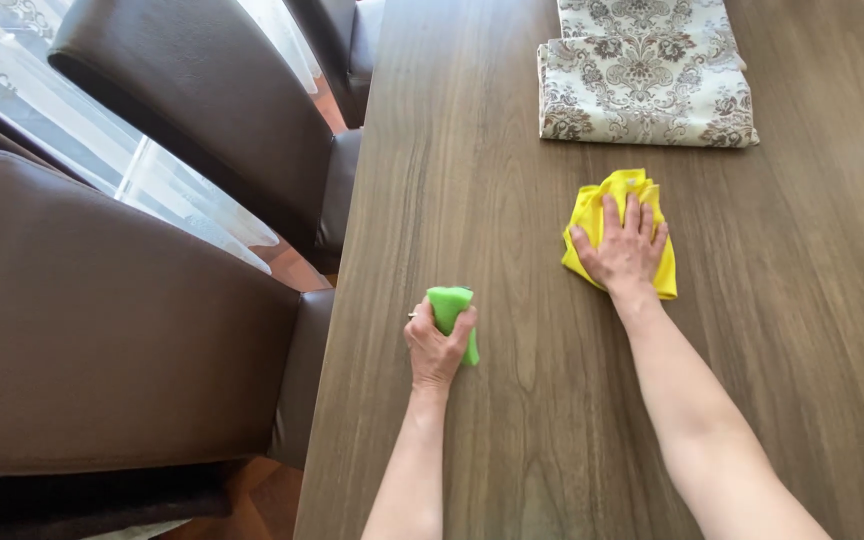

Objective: The person folds a patterned table runner and sets it aside, then wets a yellow cloth and a green sponge at the sink. They wipe the wooden dining table with the sponge and dry it with the cloth, moving around the table to clean different sections.

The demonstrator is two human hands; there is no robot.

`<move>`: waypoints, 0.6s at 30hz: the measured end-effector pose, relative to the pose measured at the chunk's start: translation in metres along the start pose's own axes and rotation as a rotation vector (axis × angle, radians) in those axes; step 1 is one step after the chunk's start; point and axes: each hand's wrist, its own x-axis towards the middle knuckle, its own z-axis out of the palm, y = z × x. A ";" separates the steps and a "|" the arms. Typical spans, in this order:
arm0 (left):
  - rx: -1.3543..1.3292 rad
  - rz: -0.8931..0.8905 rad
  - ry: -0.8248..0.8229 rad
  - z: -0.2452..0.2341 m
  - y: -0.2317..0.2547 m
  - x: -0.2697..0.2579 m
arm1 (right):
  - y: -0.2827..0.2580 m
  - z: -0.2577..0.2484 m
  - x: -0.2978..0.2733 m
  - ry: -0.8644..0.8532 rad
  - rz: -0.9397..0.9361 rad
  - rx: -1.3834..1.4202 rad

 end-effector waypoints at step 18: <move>-0.093 -0.049 0.003 -0.029 -0.021 0.006 | -0.040 0.038 -0.013 0.085 -0.072 -0.085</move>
